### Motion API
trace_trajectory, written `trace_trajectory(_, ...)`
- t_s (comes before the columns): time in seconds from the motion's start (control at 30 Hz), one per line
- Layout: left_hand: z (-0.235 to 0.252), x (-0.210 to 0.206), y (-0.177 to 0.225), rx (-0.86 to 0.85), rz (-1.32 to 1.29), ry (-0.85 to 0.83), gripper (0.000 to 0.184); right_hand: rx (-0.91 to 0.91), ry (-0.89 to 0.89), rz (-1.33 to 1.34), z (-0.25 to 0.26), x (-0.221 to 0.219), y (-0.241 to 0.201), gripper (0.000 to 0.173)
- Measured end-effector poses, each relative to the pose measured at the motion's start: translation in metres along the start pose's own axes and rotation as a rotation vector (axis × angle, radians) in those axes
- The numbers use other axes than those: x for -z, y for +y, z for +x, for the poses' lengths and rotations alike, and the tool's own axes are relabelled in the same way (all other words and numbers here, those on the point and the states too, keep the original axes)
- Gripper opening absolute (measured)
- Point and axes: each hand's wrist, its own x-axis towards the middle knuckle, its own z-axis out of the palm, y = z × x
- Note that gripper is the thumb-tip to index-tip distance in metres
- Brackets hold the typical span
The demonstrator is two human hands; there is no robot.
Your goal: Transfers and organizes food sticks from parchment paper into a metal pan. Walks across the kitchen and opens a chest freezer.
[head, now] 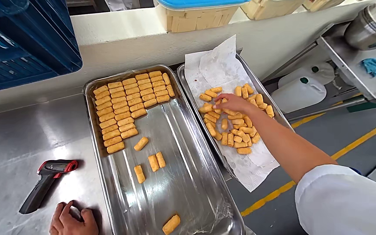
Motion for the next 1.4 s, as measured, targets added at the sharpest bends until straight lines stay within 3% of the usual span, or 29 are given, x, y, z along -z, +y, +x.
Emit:
trace_trajectory(0.07, 0.000, 0.002, 0.002, 0.001, -0.002, -0.010, 0.054, 0.029, -0.023, -0.176, 0.004, -0.007, -0.002, 0.070)
trace_trajectory(0.13, 0.000, 0.002, 0.001, -0.002, -0.003, -0.015, 0.054, 0.054, -0.049, -0.279, 0.003, -0.015, -0.007, 0.079)
trace_trajectory(0.27, 0.001, 0.002, 0.002, 0.000, -0.007, -0.015, 0.054, 0.044, -0.032, -0.372, -0.012, -0.031, -0.012, 0.078)
trace_trajectory(0.4, 0.001, 0.001, 0.001, 0.006, -0.009, -0.012, 0.054, -0.012, 0.011, -0.479, -0.013, -0.035, -0.004, 0.089)
trace_trajectory(0.6, 0.000, 0.000, 0.000, -0.009, -0.005, -0.005, 0.053, -0.050, 0.053, -0.587, -0.009, -0.032, -0.006, 0.078)
trace_trajectory(0.77, 0.000, 0.001, 0.000, 0.002, -0.013, 0.000, 0.053, -0.034, 0.035, -0.733, -0.010, -0.047, -0.022, 0.096)
trace_trajectory(0.97, -0.001, -0.001, 0.000, -0.003, -0.001, -0.005, 0.054, -0.070, 0.048, -0.635, 0.004, -0.038, -0.011, 0.088)
trace_trajectory(1.1, 0.000, 0.004, 0.003, -0.001, -0.015, -0.013, 0.054, -0.078, 0.073, -0.671, -0.001, -0.049, -0.020, 0.096)
trace_trajectory(1.27, -0.001, 0.001, 0.001, -0.003, -0.025, -0.019, 0.055, -0.072, 0.110, -0.670, 0.004, -0.047, -0.014, 0.087)
trace_trajectory(1.4, -0.001, 0.002, 0.003, 0.011, 0.002, -0.014, 0.056, -0.072, 0.080, -0.423, 0.007, -0.030, -0.001, 0.081)
